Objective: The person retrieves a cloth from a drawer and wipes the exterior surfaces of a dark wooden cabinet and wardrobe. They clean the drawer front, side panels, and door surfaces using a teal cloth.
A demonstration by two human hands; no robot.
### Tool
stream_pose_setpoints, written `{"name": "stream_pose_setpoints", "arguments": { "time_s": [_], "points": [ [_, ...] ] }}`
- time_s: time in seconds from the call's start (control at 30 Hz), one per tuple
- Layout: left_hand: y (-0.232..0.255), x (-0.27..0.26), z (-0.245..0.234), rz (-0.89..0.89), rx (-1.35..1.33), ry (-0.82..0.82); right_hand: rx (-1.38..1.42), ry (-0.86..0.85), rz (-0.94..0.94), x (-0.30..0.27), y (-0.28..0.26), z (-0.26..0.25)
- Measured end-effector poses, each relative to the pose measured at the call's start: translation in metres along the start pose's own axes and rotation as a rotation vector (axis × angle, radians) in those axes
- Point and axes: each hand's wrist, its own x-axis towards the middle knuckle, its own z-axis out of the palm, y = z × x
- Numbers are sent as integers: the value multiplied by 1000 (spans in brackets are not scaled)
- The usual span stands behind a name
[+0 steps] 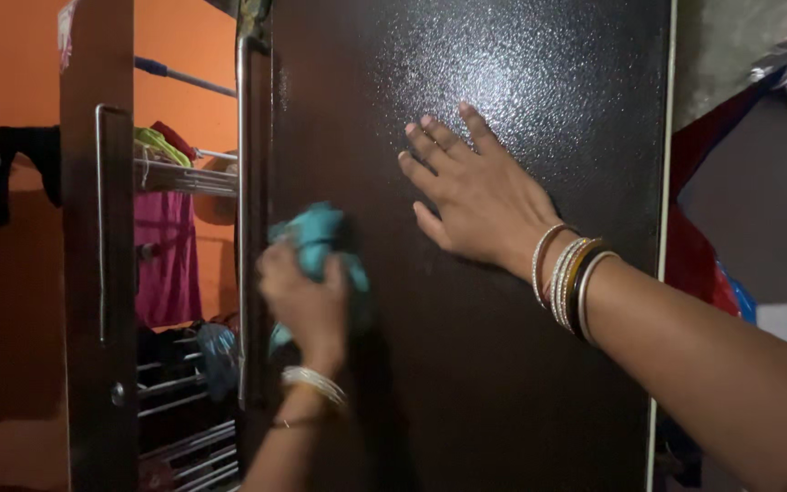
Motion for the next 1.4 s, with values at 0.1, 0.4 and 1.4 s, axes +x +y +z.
{"name": "stream_pose_setpoints", "arguments": {
  "time_s": [0.1, 0.4, 1.4],
  "points": [
    [-2, -19, -3, 446, -94, -22, -9, 17, 3, 4, 1, 3],
    [17, -28, -20, -23, 8, -102, -16, 7, -11, -1, -2, 1],
    [152, 72, 9, 71, 159, 4, 167, 258, 220, -38, 122, -35]
  ]
}}
